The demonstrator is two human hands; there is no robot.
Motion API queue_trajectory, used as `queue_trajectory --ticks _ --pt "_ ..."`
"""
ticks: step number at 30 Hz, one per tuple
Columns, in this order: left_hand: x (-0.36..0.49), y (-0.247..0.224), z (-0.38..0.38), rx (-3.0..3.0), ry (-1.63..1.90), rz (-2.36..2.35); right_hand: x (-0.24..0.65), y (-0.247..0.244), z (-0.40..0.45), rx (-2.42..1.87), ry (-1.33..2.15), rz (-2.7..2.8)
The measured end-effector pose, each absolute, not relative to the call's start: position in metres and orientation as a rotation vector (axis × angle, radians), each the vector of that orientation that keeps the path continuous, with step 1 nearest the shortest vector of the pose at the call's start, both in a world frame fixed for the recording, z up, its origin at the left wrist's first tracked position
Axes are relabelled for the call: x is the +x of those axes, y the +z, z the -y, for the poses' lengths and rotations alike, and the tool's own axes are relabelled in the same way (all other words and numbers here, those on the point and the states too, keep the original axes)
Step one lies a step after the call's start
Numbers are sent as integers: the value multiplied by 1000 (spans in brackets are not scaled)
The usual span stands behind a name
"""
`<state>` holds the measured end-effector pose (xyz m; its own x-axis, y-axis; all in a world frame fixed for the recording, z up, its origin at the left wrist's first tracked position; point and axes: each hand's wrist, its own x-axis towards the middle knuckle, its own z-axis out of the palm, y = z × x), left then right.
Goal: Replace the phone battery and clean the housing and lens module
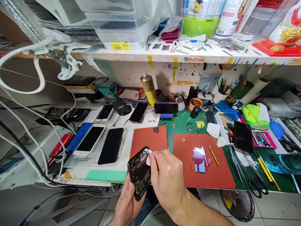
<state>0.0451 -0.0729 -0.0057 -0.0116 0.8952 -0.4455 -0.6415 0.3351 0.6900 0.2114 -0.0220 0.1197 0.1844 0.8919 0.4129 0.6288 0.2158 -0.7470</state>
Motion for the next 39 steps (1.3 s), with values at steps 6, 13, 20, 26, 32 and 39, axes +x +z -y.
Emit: queue_trajectory --ticks 6,13,20,26,32,39 --pt "44 0 69 321 1176 -993 211 118 20 -1469 313 1542" --pt "46 25 54 384 1160 -1030 227 124 13 -1401 321 1721" --pt "27 16 44 520 1163 -1003 248 143 3 -1439 388 1988" --pt "11 9 40 908 1107 -1010 248 150 2 -1611 351 2062" --pt "17 4 43 1011 1163 -1151 225 125 12 -1625 2 1894" --pt "44 18 38 631 1305 -1147 214 107 8 -1400 -248 1779"
